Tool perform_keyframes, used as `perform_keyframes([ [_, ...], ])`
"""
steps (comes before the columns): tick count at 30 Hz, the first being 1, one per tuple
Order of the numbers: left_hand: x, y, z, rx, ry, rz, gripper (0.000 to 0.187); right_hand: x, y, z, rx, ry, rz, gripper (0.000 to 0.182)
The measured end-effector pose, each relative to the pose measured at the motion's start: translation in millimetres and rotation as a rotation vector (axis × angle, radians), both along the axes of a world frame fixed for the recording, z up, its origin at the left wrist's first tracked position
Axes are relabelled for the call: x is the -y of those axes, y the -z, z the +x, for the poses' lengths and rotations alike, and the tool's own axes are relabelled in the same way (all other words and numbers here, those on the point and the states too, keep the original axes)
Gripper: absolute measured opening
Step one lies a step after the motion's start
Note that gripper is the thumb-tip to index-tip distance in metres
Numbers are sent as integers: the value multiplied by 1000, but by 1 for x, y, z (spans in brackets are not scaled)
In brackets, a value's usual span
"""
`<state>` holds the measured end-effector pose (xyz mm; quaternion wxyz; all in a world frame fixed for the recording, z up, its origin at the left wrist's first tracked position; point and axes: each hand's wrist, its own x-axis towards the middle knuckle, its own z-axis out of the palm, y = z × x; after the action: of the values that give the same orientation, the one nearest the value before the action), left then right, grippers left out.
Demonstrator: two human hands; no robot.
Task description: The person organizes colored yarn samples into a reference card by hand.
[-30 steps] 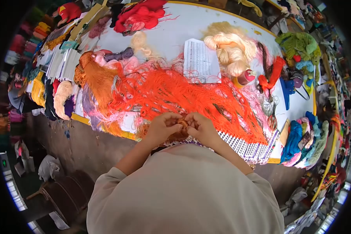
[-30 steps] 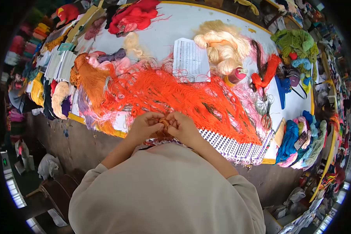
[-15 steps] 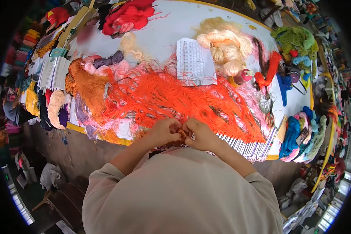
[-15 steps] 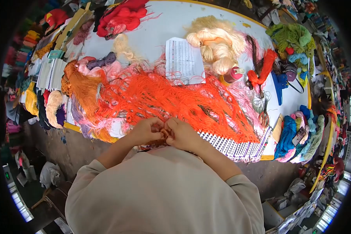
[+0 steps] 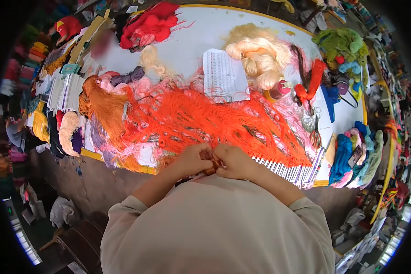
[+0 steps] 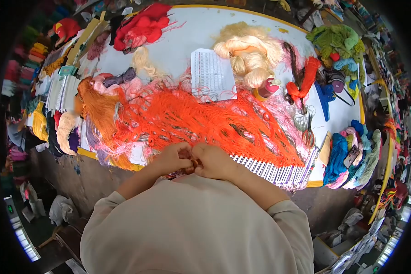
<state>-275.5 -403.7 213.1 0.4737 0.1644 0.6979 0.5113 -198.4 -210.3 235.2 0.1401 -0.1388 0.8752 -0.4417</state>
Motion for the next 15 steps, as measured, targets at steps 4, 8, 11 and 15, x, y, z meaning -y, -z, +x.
perform_keyframes([
  [4, 2, -11, 5, 154, -61, -63, 12, -14, -2, 6, -67, -23, -141, 18],
  [8, 18, -14, -11, 227, -165, 252, 20, -43, -3, 6, 44, 167, -306, 17],
  [11, -10, -27, 6, -72, -212, 202, 37, -41, 7, 3, 169, 288, -426, 18],
  [15, -28, 1, 25, 36, -298, 356, 46, -35, 43, 1, 293, 440, -797, 22],
])
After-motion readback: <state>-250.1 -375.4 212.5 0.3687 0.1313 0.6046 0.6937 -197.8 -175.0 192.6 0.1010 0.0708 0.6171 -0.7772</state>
